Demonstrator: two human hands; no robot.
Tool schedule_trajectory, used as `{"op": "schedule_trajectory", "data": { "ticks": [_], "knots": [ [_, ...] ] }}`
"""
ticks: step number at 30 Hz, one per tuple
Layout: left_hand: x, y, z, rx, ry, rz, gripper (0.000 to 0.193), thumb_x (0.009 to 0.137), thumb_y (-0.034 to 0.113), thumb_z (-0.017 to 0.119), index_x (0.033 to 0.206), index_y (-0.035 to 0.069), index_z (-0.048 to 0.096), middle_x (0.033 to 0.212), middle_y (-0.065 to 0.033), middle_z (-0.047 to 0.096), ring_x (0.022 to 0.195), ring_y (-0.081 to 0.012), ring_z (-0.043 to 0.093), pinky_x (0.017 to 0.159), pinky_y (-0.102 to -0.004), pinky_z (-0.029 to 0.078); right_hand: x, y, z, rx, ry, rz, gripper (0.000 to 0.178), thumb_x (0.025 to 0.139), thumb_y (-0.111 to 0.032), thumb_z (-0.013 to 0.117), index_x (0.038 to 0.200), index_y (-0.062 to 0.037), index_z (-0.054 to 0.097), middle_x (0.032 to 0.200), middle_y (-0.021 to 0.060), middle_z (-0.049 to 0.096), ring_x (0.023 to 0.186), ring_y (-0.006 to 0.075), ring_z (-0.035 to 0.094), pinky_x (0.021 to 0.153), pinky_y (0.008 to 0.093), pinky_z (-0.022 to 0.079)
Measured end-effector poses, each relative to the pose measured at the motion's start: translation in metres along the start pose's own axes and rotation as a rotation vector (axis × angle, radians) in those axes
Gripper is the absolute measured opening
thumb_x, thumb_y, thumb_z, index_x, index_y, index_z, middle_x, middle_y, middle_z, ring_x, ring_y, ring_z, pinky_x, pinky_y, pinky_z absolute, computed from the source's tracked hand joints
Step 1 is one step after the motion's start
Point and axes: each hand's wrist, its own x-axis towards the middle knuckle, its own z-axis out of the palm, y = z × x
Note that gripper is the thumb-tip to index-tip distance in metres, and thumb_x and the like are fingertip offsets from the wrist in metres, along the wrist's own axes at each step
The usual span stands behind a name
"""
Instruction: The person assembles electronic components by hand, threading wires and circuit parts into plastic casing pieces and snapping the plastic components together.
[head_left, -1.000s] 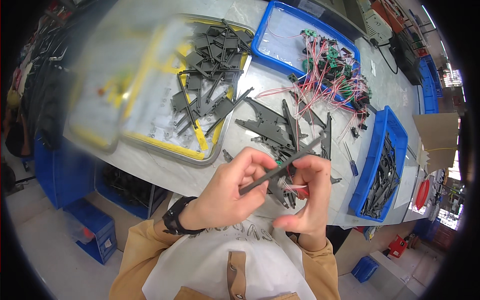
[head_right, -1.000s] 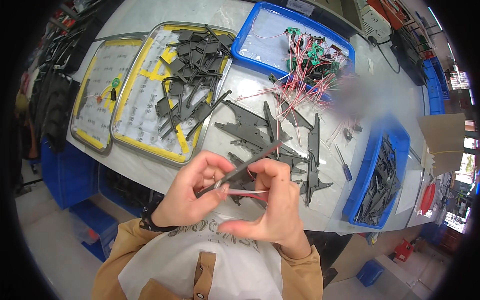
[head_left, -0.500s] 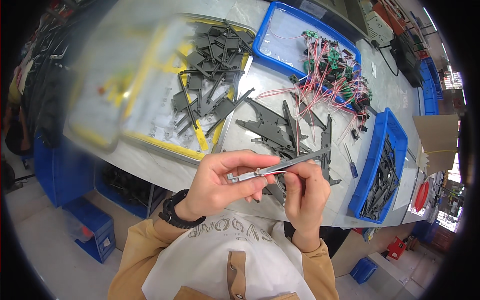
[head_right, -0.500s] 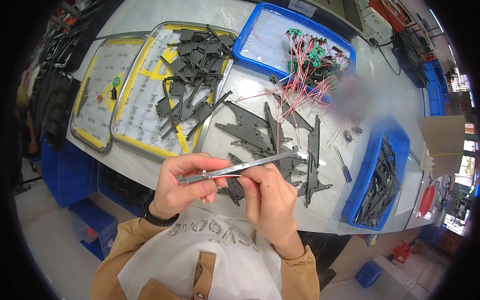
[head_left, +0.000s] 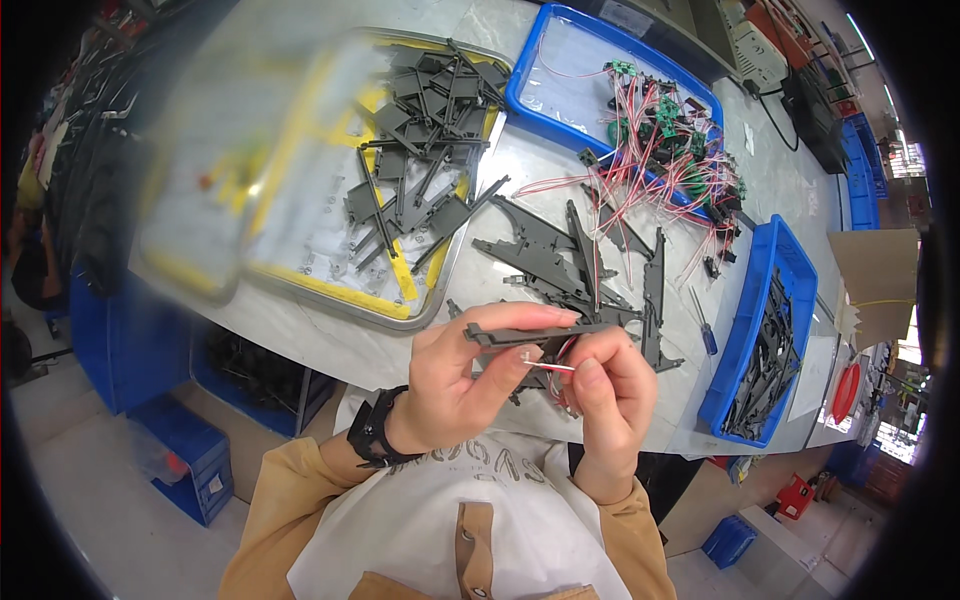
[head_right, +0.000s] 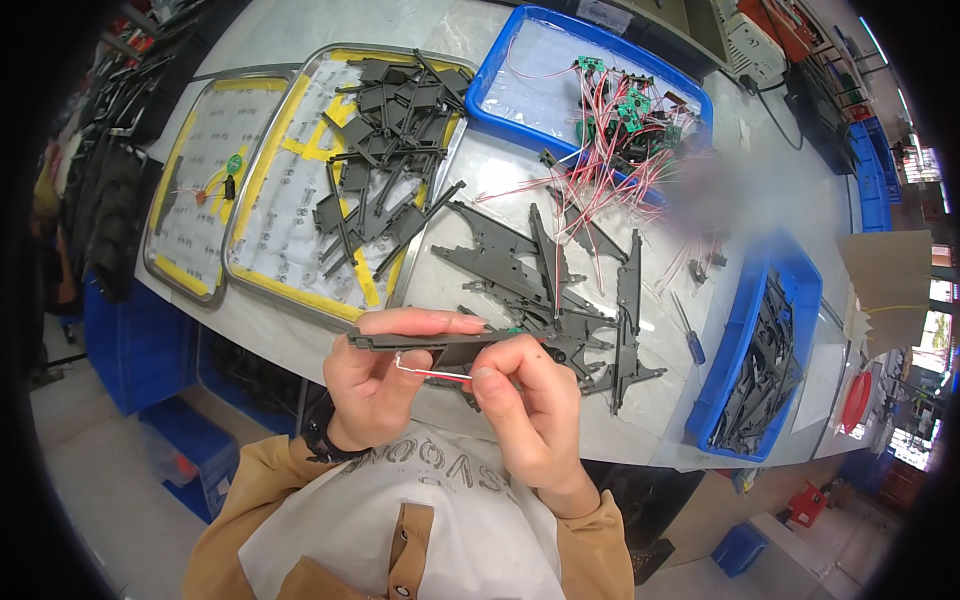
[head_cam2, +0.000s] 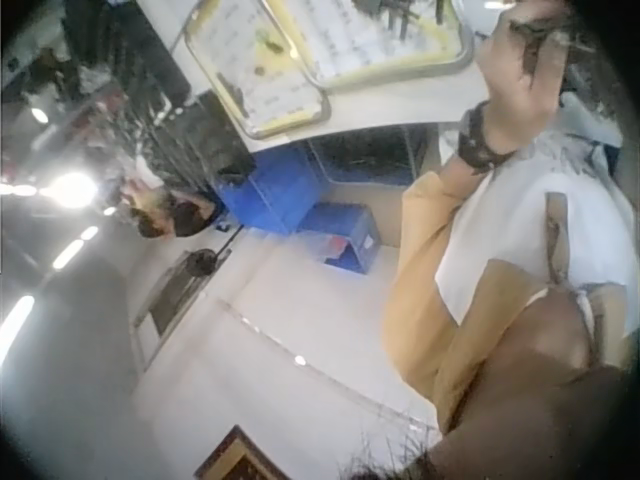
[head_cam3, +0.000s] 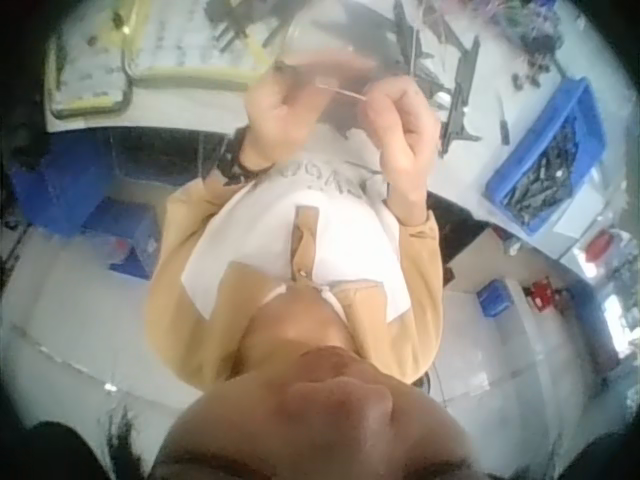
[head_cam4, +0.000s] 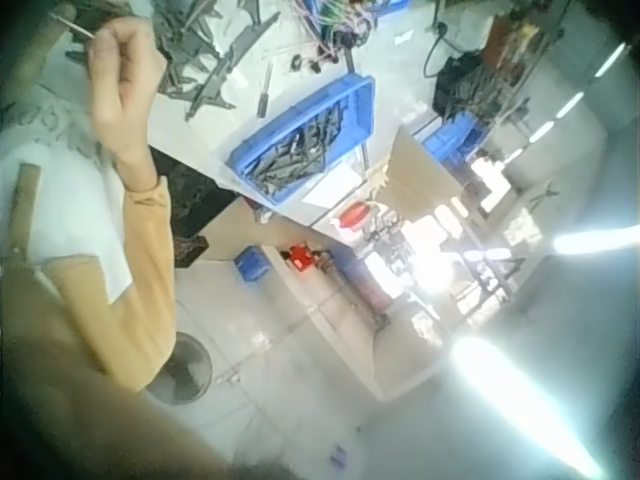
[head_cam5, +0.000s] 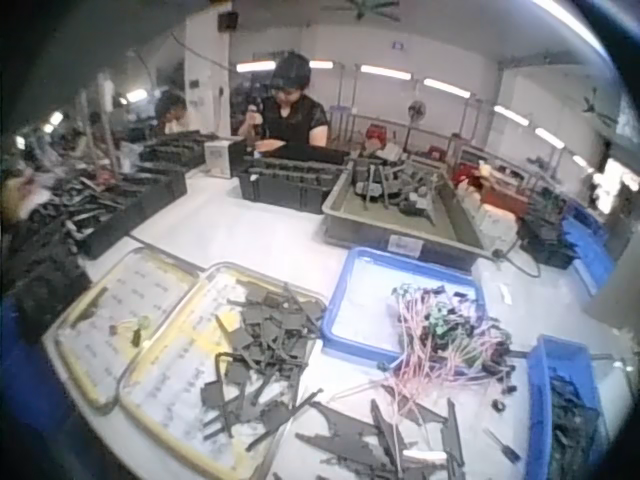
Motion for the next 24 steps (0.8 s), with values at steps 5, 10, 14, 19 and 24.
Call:
{"op": "schedule_trajectory", "data": {
  "ticks": [5,10,14,19,24],
  "knots": [
    [0.0,-0.003,0.008,-0.031,0.007,0.035,0.028,0.09,0.015,0.046,0.109,-0.006,0.049,0.104,-0.0182,0.059,0.089,-0.0214,0.061,0.072,-0.0288,0.05,0.001,-0.004,0.002,0.016,0.009,0.086,0.013,0.086,-0.008,0.048,0.076,0.0005,0.05,0.07,0.0038,0.051,0.059,0.0061,0.041,0.052,0.0199,0.033],
    [0.006,-0.003,0.008,0.175,-0.055,0.162,0.041,0.092,0.03,0.04,0.109,-0.007,0.044,0.106,-0.0281,0.054,0.097,-0.0328,0.057,0.083,-0.0387,0.046,0.004,0.005,0.0,0.095,-0.059,0.041,0.017,0.087,-0.013,0.047,0.075,-0.0009,0.049,0.072,0.0034,0.047,0.061,0.0073,0.039,0.056,0.0203,0.032],
    [0.008,-0.009,0.007,0.151,-0.036,0.186,0.042,0.092,0.031,0.04,0.109,-0.007,0.044,0.106,-0.0285,0.054,0.097,-0.0339,0.057,0.083,-0.0392,0.046,0.006,0.008,-0.006,0.157,-0.162,-0.008,0.021,0.087,-0.018,0.047,0.073,-0.0021,0.05,0.073,0.0032,0.045,0.063,0.0087,0.038,0.057,0.0208,0.032],
    [0.011,-0.012,0.008,0.187,-0.042,0.295,0.035,0.09,0.024,0.044,0.108,-0.005,0.048,0.106,-0.0219,0.056,0.092,-0.0331,0.06,0.073,-0.0342,0.05,0.007,0.004,-0.005,0.156,-0.124,0.096,0.021,0.086,-0.017,0.048,0.072,-0.0018,0.05,0.072,0.0031,0.045,0.064,0.0089,0.038,0.057,0.0209,0.032],
    [0.014,-0.008,0.006,0.249,-0.077,0.303,0.036,0.09,0.026,0.045,0.107,-0.005,0.05,0.105,-0.0214,0.057,0.092,-0.0336,0.059,0.073,-0.0343,0.05,0.01,0.005,-0.01,0.213,-0.144,0.158,0.021,0.085,-0.018,0.049,0.071,-0.0016,0.05,0.072,0.0033,0.045,0.064,0.009,0.039,0.057,0.0209,0.032]
  ]
}}
